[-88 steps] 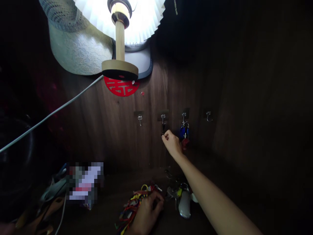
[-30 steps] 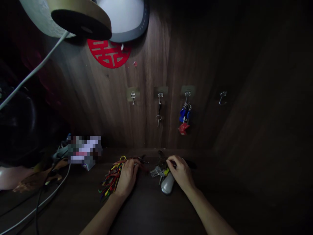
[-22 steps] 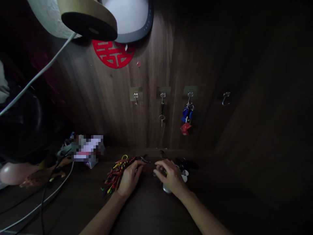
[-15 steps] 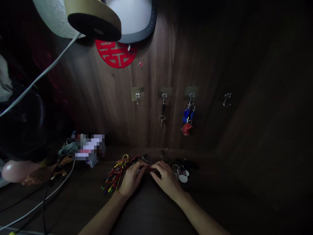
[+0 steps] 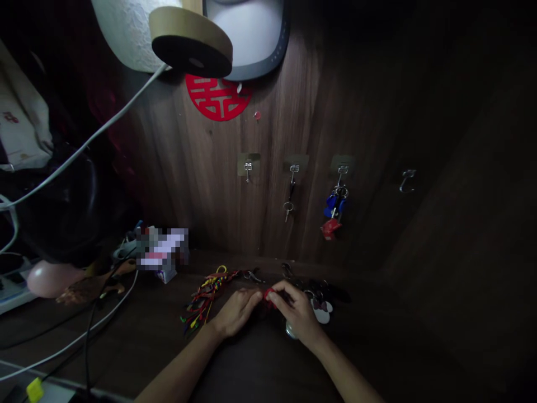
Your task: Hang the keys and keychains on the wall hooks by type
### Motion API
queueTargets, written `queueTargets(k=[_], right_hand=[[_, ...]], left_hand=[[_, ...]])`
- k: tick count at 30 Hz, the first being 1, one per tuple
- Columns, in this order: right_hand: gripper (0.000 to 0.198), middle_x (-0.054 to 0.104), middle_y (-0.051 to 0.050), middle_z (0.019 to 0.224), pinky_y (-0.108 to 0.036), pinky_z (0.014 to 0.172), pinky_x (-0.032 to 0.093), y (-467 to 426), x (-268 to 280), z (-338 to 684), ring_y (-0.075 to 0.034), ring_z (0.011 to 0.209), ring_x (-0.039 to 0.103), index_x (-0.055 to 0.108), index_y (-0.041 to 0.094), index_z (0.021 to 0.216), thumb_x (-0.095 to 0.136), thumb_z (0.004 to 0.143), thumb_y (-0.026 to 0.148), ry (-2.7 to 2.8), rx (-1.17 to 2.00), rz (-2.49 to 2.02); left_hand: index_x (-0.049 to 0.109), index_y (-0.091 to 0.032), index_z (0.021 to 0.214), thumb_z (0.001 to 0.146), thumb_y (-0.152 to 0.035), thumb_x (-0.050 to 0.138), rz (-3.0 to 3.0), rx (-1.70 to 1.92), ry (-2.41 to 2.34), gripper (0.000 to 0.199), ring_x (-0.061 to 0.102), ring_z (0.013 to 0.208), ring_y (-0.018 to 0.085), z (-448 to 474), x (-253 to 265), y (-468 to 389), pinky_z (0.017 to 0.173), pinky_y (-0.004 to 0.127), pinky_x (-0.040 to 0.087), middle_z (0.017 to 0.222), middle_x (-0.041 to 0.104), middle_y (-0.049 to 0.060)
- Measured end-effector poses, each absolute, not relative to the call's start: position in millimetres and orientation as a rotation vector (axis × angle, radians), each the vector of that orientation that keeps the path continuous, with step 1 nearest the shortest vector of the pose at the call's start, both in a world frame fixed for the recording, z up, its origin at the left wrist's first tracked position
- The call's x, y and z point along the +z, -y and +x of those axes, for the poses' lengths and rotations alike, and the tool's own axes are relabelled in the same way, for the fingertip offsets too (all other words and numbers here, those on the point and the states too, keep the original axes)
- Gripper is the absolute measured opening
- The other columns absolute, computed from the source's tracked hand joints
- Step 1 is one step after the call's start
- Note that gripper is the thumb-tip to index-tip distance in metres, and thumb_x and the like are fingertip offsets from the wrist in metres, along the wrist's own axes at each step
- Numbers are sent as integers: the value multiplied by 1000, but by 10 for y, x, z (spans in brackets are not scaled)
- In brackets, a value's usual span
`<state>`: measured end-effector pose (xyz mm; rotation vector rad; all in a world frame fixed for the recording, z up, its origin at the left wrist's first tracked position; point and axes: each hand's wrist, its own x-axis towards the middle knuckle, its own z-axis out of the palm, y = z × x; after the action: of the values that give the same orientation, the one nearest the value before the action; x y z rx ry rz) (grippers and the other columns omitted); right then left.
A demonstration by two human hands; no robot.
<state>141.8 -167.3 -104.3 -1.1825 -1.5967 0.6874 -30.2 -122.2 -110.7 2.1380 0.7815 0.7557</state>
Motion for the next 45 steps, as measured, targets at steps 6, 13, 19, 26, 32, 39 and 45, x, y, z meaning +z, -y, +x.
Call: queueTargets(k=[6, 13, 19, 26, 32, 39, 45], right_hand=[[31, 66, -1, 68, -21, 45, 33, 1552, -1057, 1499, -12, 53, 51, 58, 20, 72, 68, 68, 48, 996, 1076, -1026], [32, 65, 0, 63, -21, 44, 33, 1487, -1050, 1525, -12, 50, 52, 56, 20, 72, 74, 62, 45, 858, 1119, -962], [31, 66, 1, 66, -22, 46, 36, 1453, -1085, 1552, -12, 52, 54, 58, 20, 76, 75, 63, 42, 804, 1119, -950], [27, 62, 3, 65, -20, 47, 36, 1442, -1132, 1568, -9, 53, 52, 59, 20, 76, 76, 64, 37, 744, 1133, -897], [26, 61, 4, 64, -20, 48, 36, 1443, -1122, 1576, -8, 51, 48, 58, 20, 76, 76, 64, 35, 743, 1156, -857], [27, 58, 4, 57, -21, 47, 34, 1470, -1065, 1580, -10, 51, 47, 57, 21, 73, 77, 60, 33, 713, 1177, -848], [25, 55, 5, 54, -21, 50, 34, 1505, -1033, 1608, -9, 52, 45, 56, 19, 60, 75, 64, 33, 714, 1196, -785]], left_hand=[[66, -16, 73, 93, -46, 26, 1832, 683, -673, 54, 59, 73, 16, -304, -1112, 1178, 80, 27, 43, 67, 65, 1], [65, -13, 87, 87, -51, 39, 1332, 639, -460, 46, 62, 63, 16, -280, -1165, 1147, 72, 29, 45, 67, 65, 3], [61, -10, 98, 83, -37, 50, 951, 421, -374, 32, 68, 78, 21, -353, -1171, 1139, 80, 35, 45, 91, 68, 12], [58, -15, 107, 81, -22, 62, 895, 354, -332, 27, 66, 91, 20, -405, -1119, 1154, 86, 38, 43, 103, 67, 12], [60, -18, 108, 68, -18, 76, 970, 409, -369, 42, 62, 75, 10, -391, -1143, 1148, 76, 27, 46, 88, 62, 1], [64, -17, 105, 63, -14, 78, 1033, 521, -385, 44, 60, 76, 10, -356, -1209, 1098, 68, 22, 45, 89, 62, 2], [63, -17, 109, 60, -11, 79, 1038, 633, -408, 51, 60, 82, 14, -324, -1265, 1086, 72, 25, 42, 98, 66, 6]])
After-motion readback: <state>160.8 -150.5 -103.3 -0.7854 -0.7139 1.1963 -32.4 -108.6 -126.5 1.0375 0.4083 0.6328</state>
